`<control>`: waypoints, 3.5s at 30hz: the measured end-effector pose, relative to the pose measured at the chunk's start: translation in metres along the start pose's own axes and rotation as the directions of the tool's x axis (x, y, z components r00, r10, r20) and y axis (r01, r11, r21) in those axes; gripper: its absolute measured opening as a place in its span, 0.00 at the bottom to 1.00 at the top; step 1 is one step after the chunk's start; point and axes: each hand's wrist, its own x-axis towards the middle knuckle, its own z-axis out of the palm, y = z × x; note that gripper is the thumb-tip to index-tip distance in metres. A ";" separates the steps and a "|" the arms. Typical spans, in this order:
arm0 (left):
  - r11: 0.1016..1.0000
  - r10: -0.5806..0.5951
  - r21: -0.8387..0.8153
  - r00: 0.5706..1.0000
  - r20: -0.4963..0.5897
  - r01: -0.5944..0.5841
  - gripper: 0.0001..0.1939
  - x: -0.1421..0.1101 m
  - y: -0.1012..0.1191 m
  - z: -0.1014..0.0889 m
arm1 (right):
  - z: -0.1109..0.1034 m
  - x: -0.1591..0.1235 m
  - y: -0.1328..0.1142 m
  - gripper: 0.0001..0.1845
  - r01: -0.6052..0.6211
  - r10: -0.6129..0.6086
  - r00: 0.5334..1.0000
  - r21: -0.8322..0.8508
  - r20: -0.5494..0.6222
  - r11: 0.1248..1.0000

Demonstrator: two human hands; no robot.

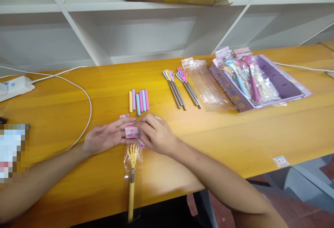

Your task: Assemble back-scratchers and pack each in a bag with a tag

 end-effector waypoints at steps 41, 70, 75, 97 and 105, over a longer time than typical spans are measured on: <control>0.965 -0.010 0.260 0.993 -0.120 0.042 0.41 -0.004 -0.008 -0.002 | 0.004 -0.003 0.001 0.11 -0.033 0.041 0.999 0.285 -0.022 0.958; 0.814 -0.060 0.557 0.978 -0.202 0.165 0.14 0.001 -0.013 0.000 | 0.002 -0.001 -0.018 0.22 -0.340 0.180 0.905 0.401 0.386 0.851; 0.804 -0.074 0.566 0.975 -0.211 0.183 0.14 0.002 -0.009 0.003 | 0.000 0.001 -0.016 0.26 -0.337 0.138 0.895 0.439 0.424 0.833; 0.793 -0.103 0.574 0.973 -0.206 0.205 0.14 0.000 -0.009 0.000 | -0.005 0.003 -0.014 0.38 -0.313 0.065 0.896 0.519 0.440 0.795; 0.534 0.112 0.840 0.977 -0.184 0.097 0.13 -0.007 -0.007 0.005 | -0.008 0.002 -0.039 0.20 -0.543 0.341 0.835 0.551 0.431 0.633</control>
